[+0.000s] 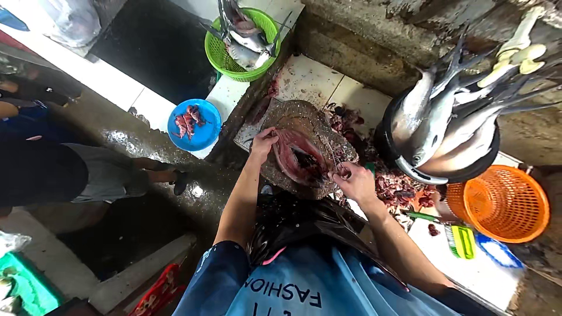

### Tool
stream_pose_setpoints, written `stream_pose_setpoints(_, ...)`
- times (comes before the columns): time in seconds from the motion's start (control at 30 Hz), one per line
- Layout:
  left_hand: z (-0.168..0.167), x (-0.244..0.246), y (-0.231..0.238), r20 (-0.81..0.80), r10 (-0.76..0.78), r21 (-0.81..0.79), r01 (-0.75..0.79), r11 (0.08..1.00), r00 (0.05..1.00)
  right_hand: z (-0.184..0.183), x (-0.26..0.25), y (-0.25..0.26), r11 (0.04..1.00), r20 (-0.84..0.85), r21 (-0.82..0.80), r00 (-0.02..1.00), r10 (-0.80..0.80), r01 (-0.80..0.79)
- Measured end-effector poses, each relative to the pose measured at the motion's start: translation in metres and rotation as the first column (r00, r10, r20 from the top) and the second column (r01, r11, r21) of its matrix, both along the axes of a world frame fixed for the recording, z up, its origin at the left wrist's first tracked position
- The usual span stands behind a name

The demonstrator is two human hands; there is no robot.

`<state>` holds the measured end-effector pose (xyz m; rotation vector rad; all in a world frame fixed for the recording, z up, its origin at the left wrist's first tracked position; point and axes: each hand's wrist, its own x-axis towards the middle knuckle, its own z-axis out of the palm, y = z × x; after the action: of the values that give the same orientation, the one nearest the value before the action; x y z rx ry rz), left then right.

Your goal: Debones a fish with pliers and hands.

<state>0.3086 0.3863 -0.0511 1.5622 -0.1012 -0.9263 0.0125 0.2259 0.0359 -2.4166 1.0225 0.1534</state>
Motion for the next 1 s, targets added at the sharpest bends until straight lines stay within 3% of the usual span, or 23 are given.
stream_pose_setpoints(0.1, 0.001, -0.004, 0.007, -0.037, -0.095, -0.151, 0.088, 0.985, 0.995, -0.008, -0.007, 0.013, 1.0, 0.067, 0.029, 0.998, -0.01, 0.008)
stream_pose_setpoints(0.17, 0.005, -0.013, 0.01, -0.014, -0.076, -0.188, 0.072, 0.98, 0.997, -0.013, -0.009, 0.02, 0.997, 0.13, 0.073, 0.991, -0.018, 0.008)
stream_pose_setpoints(0.27, 0.013, -0.056, 0.023, 0.145, 0.065, 0.022, -0.069, 0.997, 0.987, -0.02, -0.015, 0.03, 0.983, 0.262, 0.179, 0.965, -0.014, -0.034)
stream_pose_setpoints(0.33, 0.015, -0.077, 0.036, 0.219, 0.022, 0.17, -0.06, 0.984, 0.975, -0.024, -0.015, 0.035, 0.967, 0.324, 0.238, 0.946, 0.007, -0.088)
stream_pose_setpoints(0.47, 0.009, -0.098, 0.061, 0.139, -0.033, -0.027, 0.037, 0.999, 0.99, -0.031, -0.017, 0.04, 0.928, 0.322, 0.345, 0.946, 0.024, -0.141)
stream_pose_setpoints(0.6, 0.004, -0.085, 0.046, -0.154, 0.11, -0.208, -0.141, 0.968, 0.982, -0.029, -0.011, 0.04, 0.883, 0.323, 0.415, 0.943, 0.082, -0.219)
stream_pose_setpoints(0.67, 0.003, -0.077, 0.04, -0.241, 0.155, -0.227, -0.211, 0.951, 0.958, -0.025, -0.006, 0.041, 0.896, 0.321, 0.391, 0.944, 0.083, -0.212)
stream_pose_setpoints(0.77, 0.006, -0.069, 0.038, -0.248, 0.153, -0.225, -0.21, 0.951, 0.957, -0.024, 0.001, 0.043, 0.918, 0.306, 0.337, 0.947, 0.102, -0.207)
stream_pose_setpoints(0.87, 0.048, -0.101, 0.035, -0.299, 0.109, 0.093, -0.085, 0.992, 0.948, -0.019, -0.023, 0.053, 0.975, 0.296, 0.141, 0.947, 0.124, -0.171)
stream_pose_setpoints(0.93, 0.024, -0.095, 0.038, -0.083, 0.137, 0.001, -0.137, 0.991, 0.987, -0.009, -0.01, 0.056, 0.99, 0.375, -0.065, 0.917, 0.138, -0.123)
stream_pose_setpoints(1.0, 0.011, -0.075, 0.036, 0.002, 0.22, -0.042, -0.219, 0.975, 0.976, 0.006, -0.006, 0.045, 0.998, 0.251, -0.009, 0.965, 0.069, -0.069)
